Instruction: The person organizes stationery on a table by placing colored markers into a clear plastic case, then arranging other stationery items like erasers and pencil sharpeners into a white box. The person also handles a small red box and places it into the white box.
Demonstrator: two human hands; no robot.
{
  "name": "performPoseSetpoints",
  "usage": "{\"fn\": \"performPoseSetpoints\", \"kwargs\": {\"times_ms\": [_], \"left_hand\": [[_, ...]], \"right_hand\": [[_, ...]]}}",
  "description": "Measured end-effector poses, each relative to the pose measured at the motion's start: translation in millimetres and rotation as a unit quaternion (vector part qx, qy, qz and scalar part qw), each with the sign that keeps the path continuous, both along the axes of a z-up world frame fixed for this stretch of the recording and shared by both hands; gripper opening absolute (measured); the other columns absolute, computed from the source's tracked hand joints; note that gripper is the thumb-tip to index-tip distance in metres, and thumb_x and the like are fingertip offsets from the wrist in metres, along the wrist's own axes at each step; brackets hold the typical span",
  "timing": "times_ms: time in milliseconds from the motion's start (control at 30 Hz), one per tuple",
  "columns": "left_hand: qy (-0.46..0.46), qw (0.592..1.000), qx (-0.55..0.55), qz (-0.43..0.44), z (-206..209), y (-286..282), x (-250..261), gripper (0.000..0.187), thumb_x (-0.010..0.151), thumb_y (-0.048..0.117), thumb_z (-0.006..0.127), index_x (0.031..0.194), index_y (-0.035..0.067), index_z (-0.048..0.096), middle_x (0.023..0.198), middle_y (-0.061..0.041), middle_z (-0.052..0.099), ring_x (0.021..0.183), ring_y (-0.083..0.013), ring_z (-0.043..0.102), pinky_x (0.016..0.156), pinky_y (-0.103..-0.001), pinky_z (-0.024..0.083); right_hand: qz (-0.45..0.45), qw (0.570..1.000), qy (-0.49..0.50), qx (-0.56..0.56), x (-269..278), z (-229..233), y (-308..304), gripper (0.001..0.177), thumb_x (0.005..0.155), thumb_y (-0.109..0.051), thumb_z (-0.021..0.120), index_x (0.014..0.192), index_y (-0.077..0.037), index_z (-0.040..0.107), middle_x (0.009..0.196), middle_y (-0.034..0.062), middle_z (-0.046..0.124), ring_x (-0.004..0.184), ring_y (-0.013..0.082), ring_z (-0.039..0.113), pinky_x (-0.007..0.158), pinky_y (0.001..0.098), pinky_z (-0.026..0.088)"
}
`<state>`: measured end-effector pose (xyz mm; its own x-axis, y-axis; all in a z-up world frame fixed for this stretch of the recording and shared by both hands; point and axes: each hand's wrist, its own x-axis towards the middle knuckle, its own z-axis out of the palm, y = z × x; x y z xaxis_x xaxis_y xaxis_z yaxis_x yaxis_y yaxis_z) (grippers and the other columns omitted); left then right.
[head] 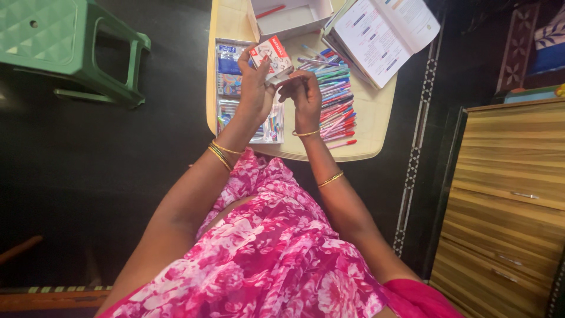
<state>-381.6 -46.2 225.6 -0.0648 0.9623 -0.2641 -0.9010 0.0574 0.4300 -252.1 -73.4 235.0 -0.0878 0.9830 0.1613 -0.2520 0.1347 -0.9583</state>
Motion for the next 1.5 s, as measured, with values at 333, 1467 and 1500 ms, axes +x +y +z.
{"fn": "performPoseSetpoints", "kwargs": {"times_ms": [333, 1467, 1500], "left_hand": [[0.048, 0.999, 0.0, 0.009, -4, -5, 4, 0.05, 0.104, 0.005, 0.048, 0.143, 0.024, 0.023, 0.134, -0.015, 0.049, 0.112, -0.0274, 0.063, 0.087, -0.046, 0.063], [0.141, 0.988, 0.048, 0.026, -11, -5, 11, 0.053, 0.107, 0.006, 0.049, 0.149, 0.022, 0.021, 0.139, -0.012, 0.046, 0.114, -0.018, 0.061, 0.083, -0.032, 0.06], [0.14, 0.989, 0.049, 0.028, -13, -4, 12, 0.053, 0.107, 0.005, 0.048, 0.149, 0.022, 0.021, 0.139, -0.012, 0.046, 0.116, -0.0186, 0.061, 0.088, -0.033, 0.062]], "right_hand": [[-0.078, 0.996, 0.012, -0.04, -20, 6, -6, 0.046, 0.101, -0.017, 0.067, 0.142, -0.009, 0.046, 0.114, 0.0113, 0.061, 0.084, 0.0165, 0.071, 0.064, 0.0295, 0.061], [-0.15, 0.985, -0.016, -0.088, -27, -11, 14, 0.034, 0.099, -0.01, 0.066, 0.131, -0.002, 0.055, 0.102, 0.0064, 0.065, 0.082, 0.0102, 0.065, 0.061, 0.0256, 0.058], [-0.152, 0.985, -0.028, -0.079, -26, -11, 15, 0.035, 0.1, -0.01, 0.067, 0.132, 0.0, 0.056, 0.104, 0.006, 0.064, 0.083, 0.0101, 0.065, 0.064, 0.0255, 0.059]]}}
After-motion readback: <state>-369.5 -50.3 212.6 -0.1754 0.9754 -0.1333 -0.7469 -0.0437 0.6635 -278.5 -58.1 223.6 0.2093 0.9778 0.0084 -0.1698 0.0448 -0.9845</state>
